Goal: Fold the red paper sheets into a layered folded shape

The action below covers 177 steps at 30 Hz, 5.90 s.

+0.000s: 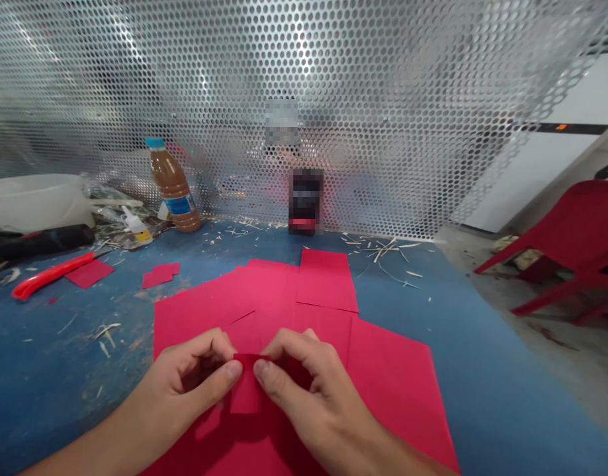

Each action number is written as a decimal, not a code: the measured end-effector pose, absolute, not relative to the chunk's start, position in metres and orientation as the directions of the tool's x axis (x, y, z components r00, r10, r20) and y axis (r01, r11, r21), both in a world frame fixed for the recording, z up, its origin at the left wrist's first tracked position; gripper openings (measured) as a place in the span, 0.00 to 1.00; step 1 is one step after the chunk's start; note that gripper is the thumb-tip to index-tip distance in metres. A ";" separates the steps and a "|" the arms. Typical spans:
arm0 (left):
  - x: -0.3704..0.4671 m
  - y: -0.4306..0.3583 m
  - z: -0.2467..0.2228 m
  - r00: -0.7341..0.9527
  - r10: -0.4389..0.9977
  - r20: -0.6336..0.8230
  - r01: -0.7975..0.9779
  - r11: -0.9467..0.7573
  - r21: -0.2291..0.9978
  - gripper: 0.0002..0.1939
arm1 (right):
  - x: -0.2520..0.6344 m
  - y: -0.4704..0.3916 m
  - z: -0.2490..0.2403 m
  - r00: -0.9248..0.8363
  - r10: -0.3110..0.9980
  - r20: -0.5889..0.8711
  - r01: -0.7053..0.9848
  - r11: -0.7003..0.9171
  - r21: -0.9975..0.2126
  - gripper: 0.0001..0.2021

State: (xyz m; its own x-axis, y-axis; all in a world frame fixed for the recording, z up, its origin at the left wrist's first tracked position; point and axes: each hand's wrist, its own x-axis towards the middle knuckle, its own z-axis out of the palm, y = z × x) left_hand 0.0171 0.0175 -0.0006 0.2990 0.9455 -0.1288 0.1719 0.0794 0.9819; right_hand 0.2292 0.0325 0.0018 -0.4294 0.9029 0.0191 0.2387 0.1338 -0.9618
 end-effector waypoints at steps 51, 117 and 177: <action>0.019 0.015 -0.007 0.206 0.978 -0.028 0.173 -0.008 0.985 0.15 | 0.223 0.033 0.005 -0.385 0.923 -0.006 0.290 0.114 -0.950 0.14; 0.017 0.019 0.001 0.054 0.997 0.056 0.157 -0.064 0.985 0.15 | 0.222 0.031 0.005 -0.439 0.897 0.058 0.545 0.317 -0.777 0.12; -0.008 0.016 0.041 0.818 0.574 -0.018 0.555 -0.783 0.281 0.09 | 0.224 0.034 0.004 -0.648 0.739 0.185 0.664 0.667 -0.339 0.02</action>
State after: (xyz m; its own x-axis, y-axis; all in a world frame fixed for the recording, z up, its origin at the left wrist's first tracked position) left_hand -0.0080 0.0164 0.0414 0.8185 0.5743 -0.0176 0.5552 -0.7826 0.2815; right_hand 0.2240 0.0342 0.0039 -0.6480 0.7387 0.1854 0.6636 0.6671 -0.3385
